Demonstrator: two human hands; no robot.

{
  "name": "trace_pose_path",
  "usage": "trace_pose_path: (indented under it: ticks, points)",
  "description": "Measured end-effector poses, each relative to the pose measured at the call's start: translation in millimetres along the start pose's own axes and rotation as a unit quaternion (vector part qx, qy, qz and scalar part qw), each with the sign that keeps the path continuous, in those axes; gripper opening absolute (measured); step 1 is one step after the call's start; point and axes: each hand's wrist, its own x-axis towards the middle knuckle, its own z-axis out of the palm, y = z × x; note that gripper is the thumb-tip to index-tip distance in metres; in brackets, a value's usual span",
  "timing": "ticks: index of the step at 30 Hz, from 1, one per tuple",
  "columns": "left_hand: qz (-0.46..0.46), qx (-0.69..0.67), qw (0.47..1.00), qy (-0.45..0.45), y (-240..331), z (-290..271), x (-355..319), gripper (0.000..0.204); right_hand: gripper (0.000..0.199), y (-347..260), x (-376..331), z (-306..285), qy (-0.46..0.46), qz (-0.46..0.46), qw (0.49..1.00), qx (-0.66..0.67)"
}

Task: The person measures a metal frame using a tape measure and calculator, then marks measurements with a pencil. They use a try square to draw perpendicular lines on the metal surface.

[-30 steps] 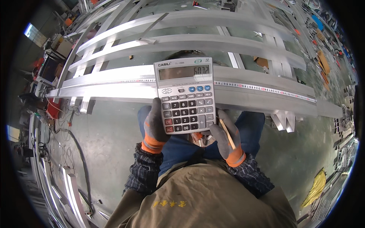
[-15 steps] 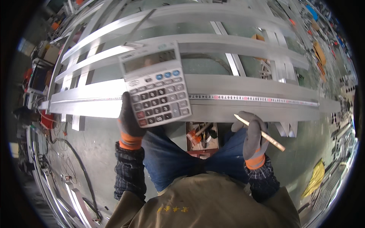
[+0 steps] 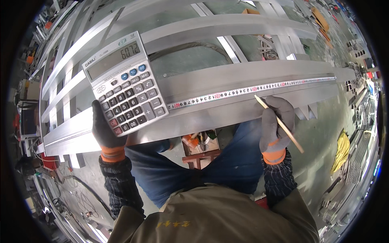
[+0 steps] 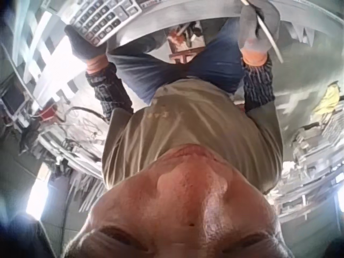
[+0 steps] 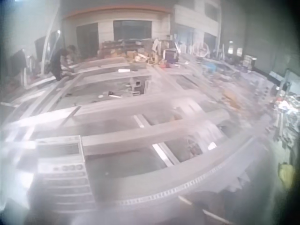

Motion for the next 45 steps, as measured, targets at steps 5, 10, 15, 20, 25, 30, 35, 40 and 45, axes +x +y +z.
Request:
trace_pose_path:
  ticks: [5, 10, 15, 20, 25, 30, 35, 40, 45]
  points:
    - [0.086, 0.065, 0.994, -0.019, -4.1, -9.2, -1.7, 0.087, 0.019, -1.5, -9.1, 3.0, -0.023, -0.017, 0.998, -0.063]
    - [0.112, 0.063, 0.992, -0.012, -11.2, -10.3, -2.2, 0.09, 0.018, -1.4, -12.9, 8.8, -0.057, -0.072, 0.991, -0.098]
    - [0.115, 0.052, 0.992, -0.017, -8.3, -8.3, 0.1, 0.092, 0.019, -1.8, -0.1, 22.4, -0.108, -0.137, 0.978, -0.115]
    - [-0.001, -0.151, 0.986, -0.069, 3.0, -3.9, 1.3, 0.057, 0.023, 8.2, 11.7, 36.1, -0.172, -0.143, 0.97, -0.095]
    - [-0.147, -0.356, 0.921, -0.049, 10.2, -5.1, 1.5, 0.049, 0.022, 15.4, 9.9, 43.7, -0.167, -0.18, 0.965, -0.091]
    - [-0.178, -0.392, 0.9, -0.066, 2.6, -8.9, 3.5, 0.056, 0.024, 21.3, 7.2, 41.7, -0.144, -0.165, 0.971, -0.098]
    - [-0.284, -0.467, 0.837, -0.007, -9.4, -4.6, -3.4, 0.072, 0.023, 31.3, 8.3, 38.9, -0.176, -0.167, 0.965, -0.103]
    - [-0.031, -0.174, 0.984, -0.017, -14.5, -9.0, -4.1, 0.071, 0.021, 30.0, 10.1, 40.3, -0.188, -0.178, 0.959, -0.113]
    - [-0.281, -0.408, 0.868, 0.008, -18.1, -5.9, -11.6, 0.09, 0.021, 19.4, 12.9, 40.1, -0.215, -0.162, 0.954, -0.133]
